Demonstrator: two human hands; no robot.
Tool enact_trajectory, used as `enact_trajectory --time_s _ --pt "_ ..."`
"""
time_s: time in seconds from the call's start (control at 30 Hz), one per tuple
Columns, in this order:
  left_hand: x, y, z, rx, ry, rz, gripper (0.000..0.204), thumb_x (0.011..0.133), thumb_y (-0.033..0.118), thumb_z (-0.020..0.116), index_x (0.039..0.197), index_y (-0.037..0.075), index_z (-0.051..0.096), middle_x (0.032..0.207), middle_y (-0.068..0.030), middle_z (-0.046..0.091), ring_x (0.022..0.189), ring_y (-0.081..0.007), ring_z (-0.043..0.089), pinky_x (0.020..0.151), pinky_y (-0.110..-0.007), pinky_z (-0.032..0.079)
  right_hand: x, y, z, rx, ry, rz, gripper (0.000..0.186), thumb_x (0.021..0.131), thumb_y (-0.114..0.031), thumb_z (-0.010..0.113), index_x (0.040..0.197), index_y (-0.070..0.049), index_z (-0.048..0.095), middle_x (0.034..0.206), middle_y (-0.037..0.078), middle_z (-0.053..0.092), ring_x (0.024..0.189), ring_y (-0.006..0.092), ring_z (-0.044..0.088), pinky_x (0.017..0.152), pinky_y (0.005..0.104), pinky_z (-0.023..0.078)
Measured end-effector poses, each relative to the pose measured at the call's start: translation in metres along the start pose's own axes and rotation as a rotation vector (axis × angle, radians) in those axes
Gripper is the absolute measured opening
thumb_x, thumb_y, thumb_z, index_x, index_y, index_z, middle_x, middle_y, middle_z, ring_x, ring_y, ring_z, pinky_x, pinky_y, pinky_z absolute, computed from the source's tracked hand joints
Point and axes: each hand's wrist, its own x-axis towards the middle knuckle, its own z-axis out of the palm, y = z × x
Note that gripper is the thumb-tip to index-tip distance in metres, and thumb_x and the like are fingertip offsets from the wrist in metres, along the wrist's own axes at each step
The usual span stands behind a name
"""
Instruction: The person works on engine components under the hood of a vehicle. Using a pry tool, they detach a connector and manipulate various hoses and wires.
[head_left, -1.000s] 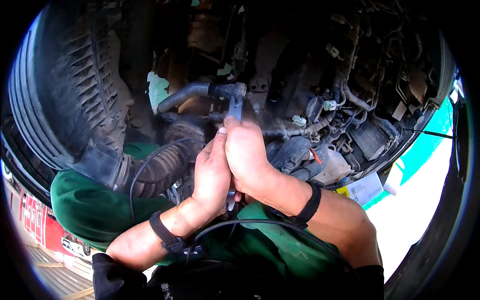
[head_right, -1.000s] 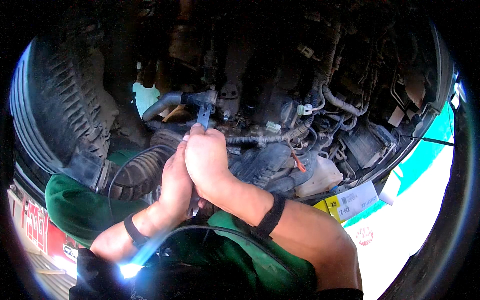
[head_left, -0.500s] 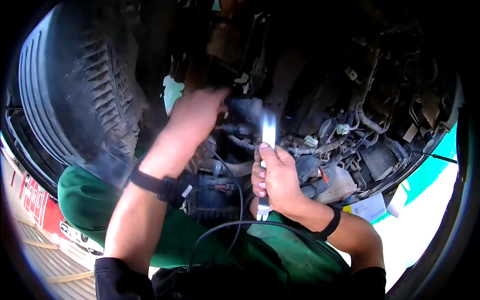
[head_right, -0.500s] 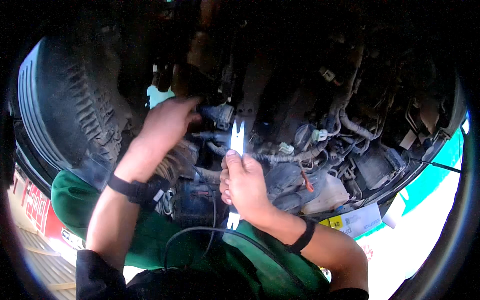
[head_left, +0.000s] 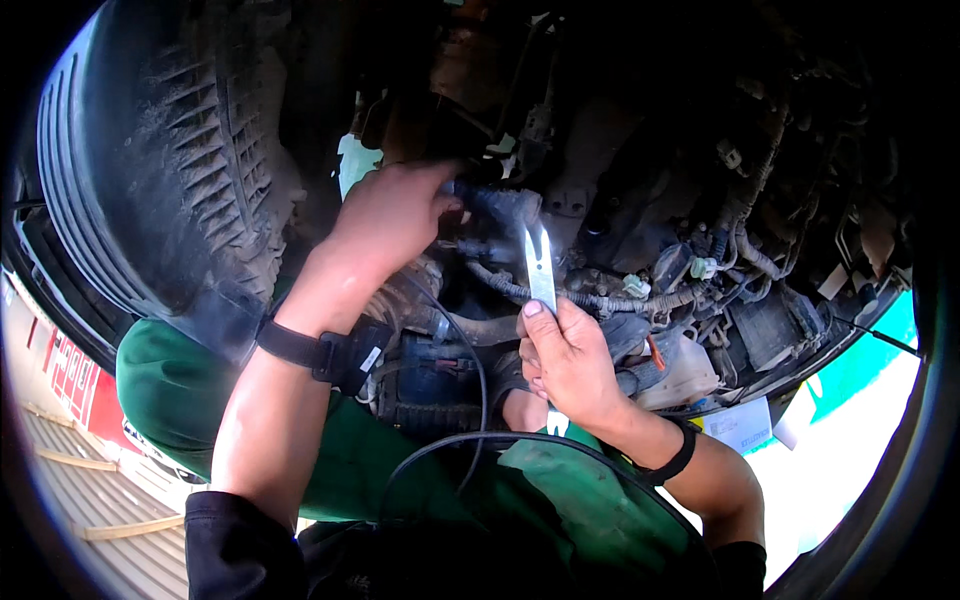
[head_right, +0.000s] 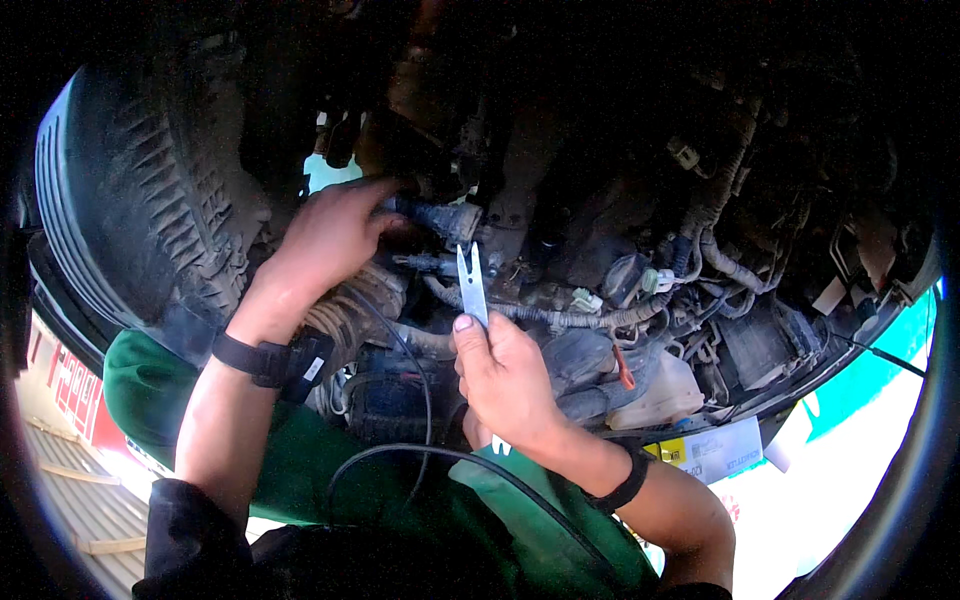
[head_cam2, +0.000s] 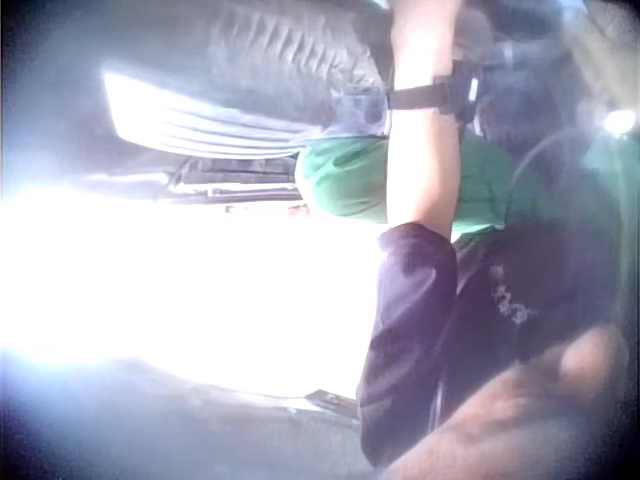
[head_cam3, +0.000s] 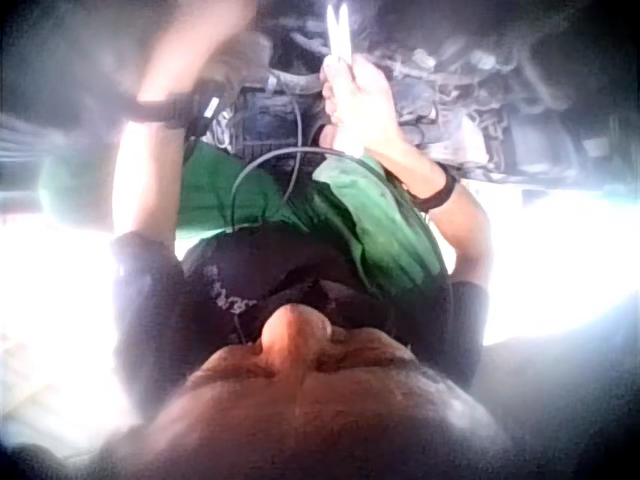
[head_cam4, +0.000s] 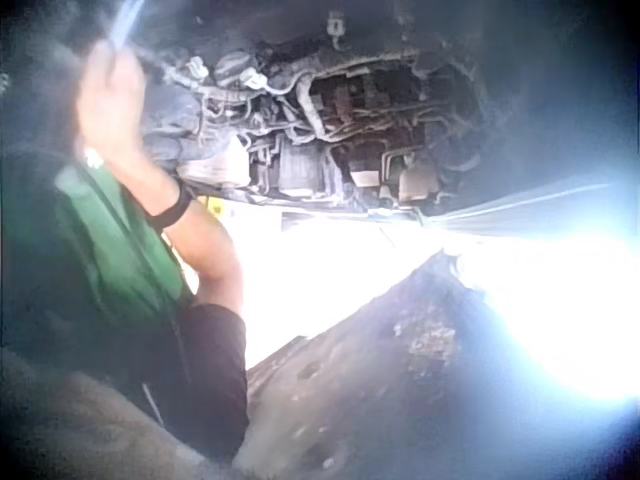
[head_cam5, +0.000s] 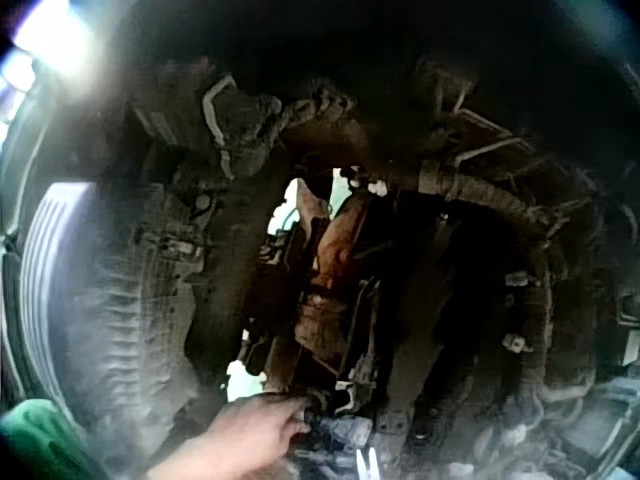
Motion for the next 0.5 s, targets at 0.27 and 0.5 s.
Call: enact_trajectory --time_s 0.27,0.5 --pt "-0.009 0.006 0.002 -0.019 0.053 -0.001 0.039 0.089 0.018 0.069 0.127 0.009 0.065 0.109 -0.0212 0.07 0.1 -0.0418 0.066 0.086 -0.048 0.053 -0.004 -0.004 -0.017 -0.155 0.082 -0.116 0.026 0.106 -0.025 0.053 0.091 -0.004 0.053 0.067 -0.002 0.052 0.054 0.0053 0.047 0.048 0.0242 0.039" --pt "0.001 -0.006 0.003 0.097 0.02 0.004 0.033 0.09 0.022 0.067 0.12 0.006 0.065 0.106 -0.0211 0.07 0.102 -0.0418 0.064 0.085 -0.049 0.053 -0.001 0.002 -0.019 -0.152 0.034 -0.219 0.023 0.108 -0.026 0.05 0.094 -0.008 0.05 0.066 -0.004 0.043 0.05 0.0045 0.039 0.045 0.0213 0.035"
